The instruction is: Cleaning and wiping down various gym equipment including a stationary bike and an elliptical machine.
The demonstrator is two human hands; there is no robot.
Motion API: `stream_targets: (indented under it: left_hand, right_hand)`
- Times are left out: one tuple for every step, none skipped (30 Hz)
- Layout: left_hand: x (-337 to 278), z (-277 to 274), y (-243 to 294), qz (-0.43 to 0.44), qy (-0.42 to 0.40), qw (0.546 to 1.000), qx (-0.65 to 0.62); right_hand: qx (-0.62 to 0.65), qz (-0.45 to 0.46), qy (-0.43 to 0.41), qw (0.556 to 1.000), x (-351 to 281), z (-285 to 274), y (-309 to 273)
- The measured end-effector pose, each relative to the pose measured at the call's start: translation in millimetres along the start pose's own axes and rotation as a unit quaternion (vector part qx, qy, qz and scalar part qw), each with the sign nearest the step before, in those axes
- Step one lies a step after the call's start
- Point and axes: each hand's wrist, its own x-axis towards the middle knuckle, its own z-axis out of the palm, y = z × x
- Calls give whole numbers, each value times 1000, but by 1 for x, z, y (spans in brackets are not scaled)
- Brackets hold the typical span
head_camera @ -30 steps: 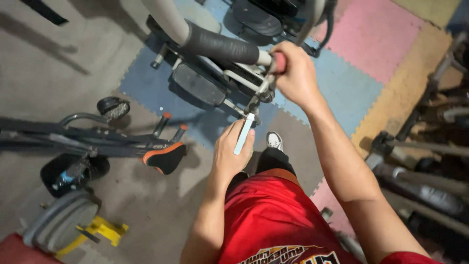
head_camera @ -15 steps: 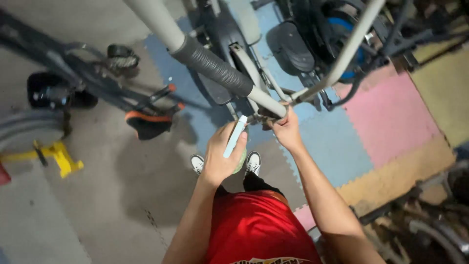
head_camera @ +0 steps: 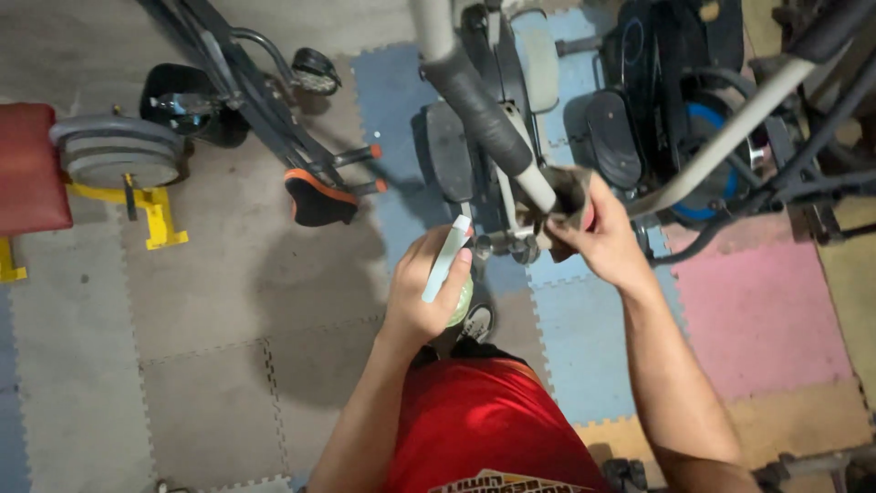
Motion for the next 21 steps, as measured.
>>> stream_targets:
  left_hand:
    - [1, -2, 4, 6, 9, 1000, 8]
    - [2, -4, 7, 13, 18, 1000, 15]
    - [3, -5, 9, 13, 21, 1000, 15]
    - [4, -6, 11, 8, 25, 1000, 11]
    - [3, -7, 12, 3, 30, 1000, 6]
    - [2, -8, 13, 3, 34, 999, 6]
    - [2, -9, 14, 9, 36, 999, 18]
    - [2, -11, 15, 15, 38, 999, 31]
    - [2, -14, 17, 17, 41, 999, 31]
    - [2, -16, 19, 5, 39, 999, 18]
    - [2, -18, 21, -7, 36, 999, 5]
    - [1, -19, 19, -6, 37, 999, 4]
    - [-1, -20, 17, 1, 39, 999, 2]
    - [-3, -21, 15, 7, 41, 999, -1]
    - [-4, -23, 13, 8, 40, 999, -1]
    - [-5, -25, 11, 11, 42, 999, 7]
    - [-5, -26, 9, 15, 43, 999, 16]
    - [-4, -27, 9, 18, 42, 999, 16]
    - [-4, -28, 10, 6, 39, 999, 9]
    - [-4, -28, 10, -6, 35, 999, 2]
    - [-3, -27, 9, -5, 33, 999, 0]
  right_hand:
    - [7, 3, 6, 1000, 4, 2, -9]
    - [15, 7, 12, 1000, 8, 3, -17]
    - [13, 5, 10, 1000, 16, 4, -22]
    - [24, -44, 44, 998, 23, 5, -25]
    - [37, -93, 77, 992, 30, 7, -29]
    - [35, -94, 73, 992, 32, 11, -36]
    - [33, -114, 87, 989, 36, 16, -45]
    - [32, -134, 101, 985, 40, 21, -53]
    - [31, -137, 99, 985, 41, 30, -57]
    - [-81, -85, 101, 988, 41, 39, -61]
    - [-191, -31, 103, 976, 41, 47, -64]
    - [-192, -33, 103, 975, 43, 56, -69]
    - [-308, -177, 108, 929, 44, 65, -74]
    - [-414, -314, 107, 848, 45, 75, -79]
    - [-414, -314, 108, 847, 49, 81, -87]
    - [-422, -275, 107, 857, 54, 87, -95]
    - [-428, -237, 107, 865, 59, 92, -103]
    - [-428, -238, 110, 865, 68, 94, -109]
    - [-435, -226, 102, 866, 76, 96, -114]
    - [-441, -215, 94, 866, 85, 97, -120]
    - [-443, -213, 96, 866, 96, 90, -123]
